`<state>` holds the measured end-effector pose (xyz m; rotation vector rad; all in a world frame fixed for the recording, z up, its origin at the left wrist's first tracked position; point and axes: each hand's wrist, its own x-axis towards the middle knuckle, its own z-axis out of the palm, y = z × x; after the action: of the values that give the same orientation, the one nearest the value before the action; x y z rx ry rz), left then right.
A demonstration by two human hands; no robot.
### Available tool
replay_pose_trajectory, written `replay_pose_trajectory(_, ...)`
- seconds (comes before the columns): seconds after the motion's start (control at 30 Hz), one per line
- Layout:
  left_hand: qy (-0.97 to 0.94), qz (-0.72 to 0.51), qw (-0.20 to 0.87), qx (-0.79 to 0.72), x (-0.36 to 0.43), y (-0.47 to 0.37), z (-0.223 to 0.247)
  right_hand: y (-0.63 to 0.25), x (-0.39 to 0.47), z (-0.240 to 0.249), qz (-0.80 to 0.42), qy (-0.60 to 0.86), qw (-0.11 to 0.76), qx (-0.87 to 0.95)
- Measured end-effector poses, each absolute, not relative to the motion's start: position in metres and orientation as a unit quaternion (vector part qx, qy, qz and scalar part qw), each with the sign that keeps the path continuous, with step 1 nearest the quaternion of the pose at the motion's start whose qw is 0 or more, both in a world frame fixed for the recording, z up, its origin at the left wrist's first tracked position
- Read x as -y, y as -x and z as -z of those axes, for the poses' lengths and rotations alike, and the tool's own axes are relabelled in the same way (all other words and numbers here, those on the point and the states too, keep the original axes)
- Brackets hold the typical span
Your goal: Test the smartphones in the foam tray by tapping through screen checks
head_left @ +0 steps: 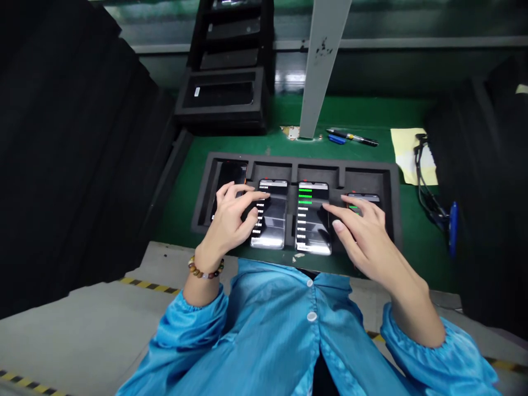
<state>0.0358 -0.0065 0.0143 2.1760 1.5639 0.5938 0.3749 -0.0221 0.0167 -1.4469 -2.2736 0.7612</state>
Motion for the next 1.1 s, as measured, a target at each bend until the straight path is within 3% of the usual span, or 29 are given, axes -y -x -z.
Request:
replay_pose_trajectory(0.47,-0.779,-0.206,0.205,-0.556,0.009,-0.033,-0.013,-0.37,0.016,-0.019,-0.284,0.505,0.15,0.801)
replay_pose_trajectory(0.7,-0.784,-0.248,0.192,-0.535,0.014,-0.025,-0.015,-0.412,0.021,-0.026,-0.221,0.57,0.259,0.748)
replay_pose_trajectory(0.93,-0.787,-0.216,0.203,-0.541,0.015,-0.021,-0.015,-0.388,0.032,-0.018,-0.286,0.48,0.161,0.814)
replay_pose_trajectory(1.1,-0.784,-0.217,0.192,-0.549,0.012,-0.025,-0.014,-0.372,0.024,-0.011,-0.268,0.494,0.15,0.814)
